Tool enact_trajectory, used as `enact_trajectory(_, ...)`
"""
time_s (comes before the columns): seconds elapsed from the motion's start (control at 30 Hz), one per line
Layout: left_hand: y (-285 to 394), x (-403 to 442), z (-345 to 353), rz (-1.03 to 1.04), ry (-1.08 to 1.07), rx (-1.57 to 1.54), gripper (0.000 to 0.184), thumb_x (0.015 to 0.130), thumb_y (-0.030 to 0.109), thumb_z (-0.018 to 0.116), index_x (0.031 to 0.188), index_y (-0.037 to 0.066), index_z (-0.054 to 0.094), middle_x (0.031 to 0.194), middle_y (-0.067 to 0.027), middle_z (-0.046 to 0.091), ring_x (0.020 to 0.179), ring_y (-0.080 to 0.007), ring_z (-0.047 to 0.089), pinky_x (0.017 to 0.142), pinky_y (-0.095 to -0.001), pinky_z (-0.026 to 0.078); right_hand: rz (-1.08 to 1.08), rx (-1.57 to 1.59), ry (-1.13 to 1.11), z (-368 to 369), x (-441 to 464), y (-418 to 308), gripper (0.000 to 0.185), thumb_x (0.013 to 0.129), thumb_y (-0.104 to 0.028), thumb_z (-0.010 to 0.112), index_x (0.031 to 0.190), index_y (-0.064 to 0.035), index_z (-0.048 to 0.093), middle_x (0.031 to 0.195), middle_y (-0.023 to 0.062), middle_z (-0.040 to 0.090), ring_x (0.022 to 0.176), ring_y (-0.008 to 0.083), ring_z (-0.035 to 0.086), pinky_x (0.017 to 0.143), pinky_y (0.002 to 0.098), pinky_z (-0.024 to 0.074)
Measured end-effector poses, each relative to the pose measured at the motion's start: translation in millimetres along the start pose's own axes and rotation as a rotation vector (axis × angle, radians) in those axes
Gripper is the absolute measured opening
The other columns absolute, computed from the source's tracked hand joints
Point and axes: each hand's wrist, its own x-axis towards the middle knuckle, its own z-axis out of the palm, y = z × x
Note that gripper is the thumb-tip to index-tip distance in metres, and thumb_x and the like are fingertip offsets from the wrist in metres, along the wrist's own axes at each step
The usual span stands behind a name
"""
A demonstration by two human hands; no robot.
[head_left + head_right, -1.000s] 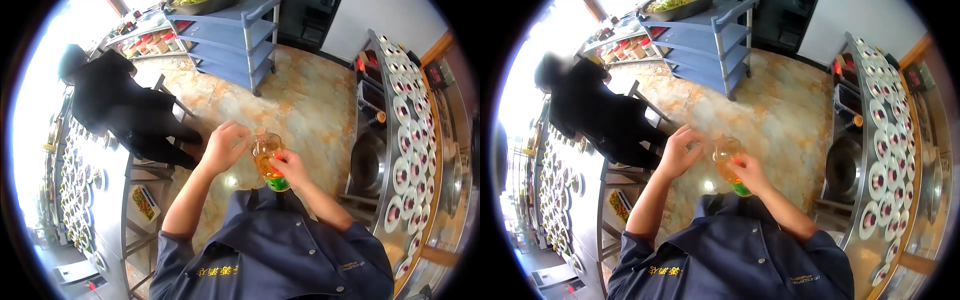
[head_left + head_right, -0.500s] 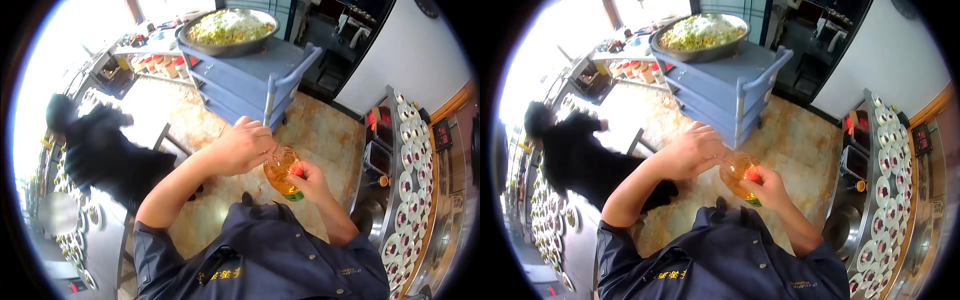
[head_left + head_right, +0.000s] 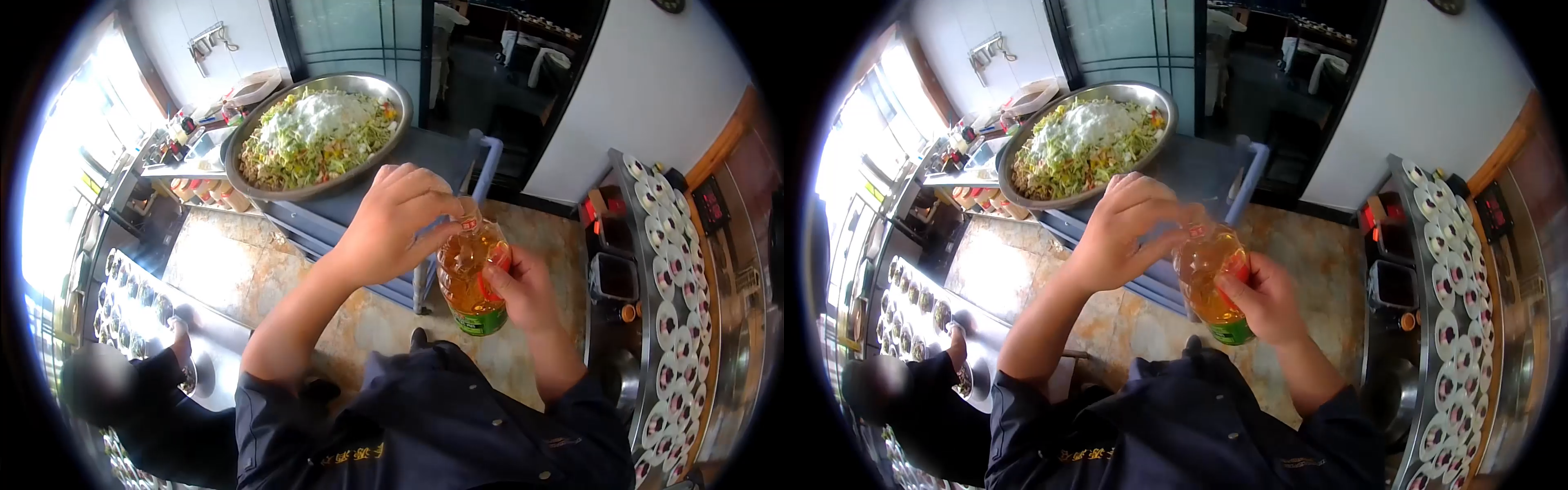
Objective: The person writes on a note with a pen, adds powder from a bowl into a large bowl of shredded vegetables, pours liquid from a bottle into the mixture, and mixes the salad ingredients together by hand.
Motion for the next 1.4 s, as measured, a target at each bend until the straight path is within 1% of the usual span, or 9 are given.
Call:
enact_trajectory(0.17,-82,41,-14,0.023,-0.136,0.055,0.019,0.080,0.011,0.075,0.097,0.007,0.067,0.096,-0.0066,0.061,0.091,-0.0276,0.059,0.080,-0.0398,0.041,-0.003,0.113,0.034,-4,87,6,0.015,0.094,-0.008,0.068,0.106,0.0010,0.064,0.090,-0.0008,0.064,0.079,0.0053,0.057,0.071,0.0224,0.0484)
enact_trajectory(0.47,-195,87,-5,0.299,-0.048,0.054,0.024,0.073,0.008,0.076,0.094,0.005,0.064,0.096,-0.0072,0.058,0.088,-0.0285,0.059,0.078,-0.0405,0.043,0.049,0.111,0.150,-13,168,12,0.011,0.092,-0.009,0.071,0.096,-0.0010,0.064,0.081,-0.0029,0.062,0.072,0.0035,0.054,0.064,0.0204,0.0441)
enact_trajectory(0.67,-231,115,-6,0.435,-0.070,0.099,0.021,0.072,0.010,0.070,0.091,0.004,0.063,0.091,-0.0055,0.056,0.086,-0.0235,0.057,0.082,-0.0375,0.043,0.054,0.174,0.238,-4,198,5,0.012,0.092,-0.010,0.071,0.096,-0.0014,0.064,0.080,-0.0036,0.061,0.071,0.0028,0.054,0.064,0.0198,0.0428)
enact_trajectory(0.87,-250,107,10,0.523,-0.043,0.181,0.023,0.072,0.010,0.069,0.092,0.002,0.061,0.091,-0.0073,0.056,0.084,-0.0248,0.056,0.082,-0.0397,0.044,0.013,0.271,0.358,-5,207,22,0.016,0.092,-0.011,0.070,0.103,-0.0006,0.063,0.080,-0.0051,0.056,0.065,0.0010,0.046,0.057,0.0195,0.0350)
enact_trajectory(0.97,-275,70,30,0.399,-0.065,-0.004,0.016,0.076,0.005,0.067,0.090,0.004,0.060,0.092,-0.0098,0.055,0.082,-0.0286,0.057,0.076,-0.0430,0.043,-0.017,0.279,0.413,-9,207,22,0.013,0.093,-0.012,0.067,0.097,-0.0031,0.059,0.074,-0.0031,0.051,0.060,0.0036,0.040,0.053,0.0215,0.0314)
enact_trajectory(1.1,-319,20,63,0.230,-0.471,-0.034,0.021,0.078,0.007,0.067,0.099,0.004,0.064,0.094,-0.0101,0.060,0.083,-0.0292,0.059,0.081,-0.0420,0.044,-0.007,0.247,0.430,-15,198,24,0.017,0.092,-0.010,0.070,0.104,-0.0007,0.063,0.081,-0.0050,0.056,0.065,0.0014,0.046,0.056,0.0190,0.0347)
enact_trajectory(1.2,-326,27,73,0.093,-0.462,0.026,0.025,0.086,0.012,0.067,0.108,0.002,0.065,0.094,-0.0109,0.063,0.089,-0.0280,0.061,0.084,-0.0409,0.046,-0.031,0.167,0.412,-11,198,23,0.014,0.092,-0.010,0.071,0.101,-0.0017,0.064,0.081,-0.0050,0.057,0.068,0.0024,0.050,0.060,0.0189,0.0389)
enact_trajectory(1.3,-295,73,41,-0.160,-0.322,-0.397,0.030,0.086,0.013,0.070,0.113,0.001,0.064,0.091,-0.0118,0.063,0.086,-0.0308,0.061,0.080,-0.0432,0.050,-0.002,-0.008,0.377,-7,196,21,0.013,0.091,-0.009,0.073,0.097,-0.0023,0.064,0.082,-0.0055,0.058,0.072,0.0026,0.052,0.063,0.0193,0.0414)
enact_trajectory(1.4,-279,115,17,0.284,-0.223,-0.510,0.033,0.079,0.013,0.077,0.108,0.002,0.066,0.091,-0.0097,0.065,0.085,-0.0327,0.061,0.076,-0.0435,0.050,0.084,-0.054,0.302,2,195,13,0.012,0.090,-0.007,0.074,0.095,-0.0026,0.064,0.081,-0.0062,0.057,0.073,0.0017,0.051,0.064,0.0194,0.0411)
